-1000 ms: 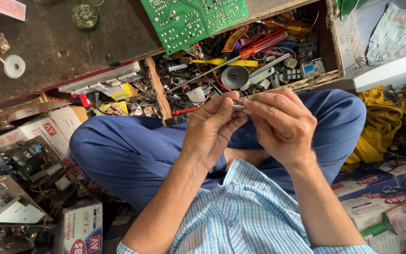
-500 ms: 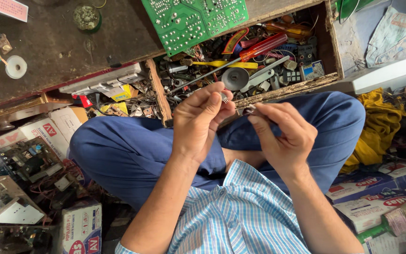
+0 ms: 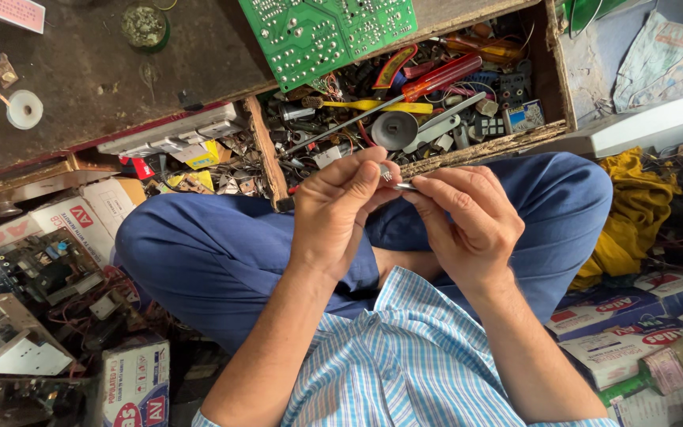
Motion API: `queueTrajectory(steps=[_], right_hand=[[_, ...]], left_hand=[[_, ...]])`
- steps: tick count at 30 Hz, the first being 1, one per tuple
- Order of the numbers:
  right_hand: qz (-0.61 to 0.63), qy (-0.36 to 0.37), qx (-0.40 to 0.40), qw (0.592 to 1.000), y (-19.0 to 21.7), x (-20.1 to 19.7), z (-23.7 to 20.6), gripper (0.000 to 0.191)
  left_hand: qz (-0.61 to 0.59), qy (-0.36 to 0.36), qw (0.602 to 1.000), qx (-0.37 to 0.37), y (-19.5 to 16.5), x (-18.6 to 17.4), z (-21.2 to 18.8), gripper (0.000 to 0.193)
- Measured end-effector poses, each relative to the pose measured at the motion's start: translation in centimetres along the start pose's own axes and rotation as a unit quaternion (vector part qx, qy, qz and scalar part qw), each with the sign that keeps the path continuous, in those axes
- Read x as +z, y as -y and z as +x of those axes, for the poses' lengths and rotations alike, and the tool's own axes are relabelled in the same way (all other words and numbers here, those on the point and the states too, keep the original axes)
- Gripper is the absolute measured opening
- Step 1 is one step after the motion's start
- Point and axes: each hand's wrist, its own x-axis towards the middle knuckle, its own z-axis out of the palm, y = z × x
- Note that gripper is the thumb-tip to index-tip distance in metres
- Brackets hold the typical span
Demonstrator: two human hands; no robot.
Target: The person sits on the floor and uses a soldering iron to solder a small component onto a circuit board. They then use a screwdriver to tighten a screw on the board and adjust wires.
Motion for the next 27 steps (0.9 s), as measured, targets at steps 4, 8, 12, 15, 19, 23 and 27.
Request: queueTrajectory(steps=[4,8,12,15,19,23,27], right_hand=[[0.013,0.005,-0.011,1.000,-0.1,0.0,0.4,0.025],[0.017,0.008,-0.023,1.000,-0.3,-0.1,0.6,0.023],[0.025,-0.005,-0.060,0.998,-1.0,-0.1,0.7,0.021],[0.028,-0.026,-0.086,0.996,-1.7,0.3,0.3,0.020],[0.101,-0.098,-0.044,0.989,-2.2,0.9,-1.2,0.014],[0.253,-0.066,0.249,0.932,-2.0,1.2,-3.0,0.008],[0.238,-0.033,0.234,0.942,-1.6,1.7,-3.0,0.015]], left_hand=[[-0.027,0.015,0.999,-0.015,0.5,0.1,-0.2,0.019],[-0.010,0.015,0.999,-0.027,0.6,0.1,-0.2,0.019],[-0.030,0.029,0.998,-0.047,0.7,0.1,-0.1,0.018],[-0.082,0.025,0.992,-0.089,0.7,0.1,0.0,0.017],[-0.075,-0.009,0.995,-0.063,0.5,0.0,0.4,0.020],[0.068,-0.005,0.996,0.053,0.0,-0.3,0.4,0.022],[0.171,-0.002,0.978,0.118,-0.5,-0.2,0.4,0.025]])
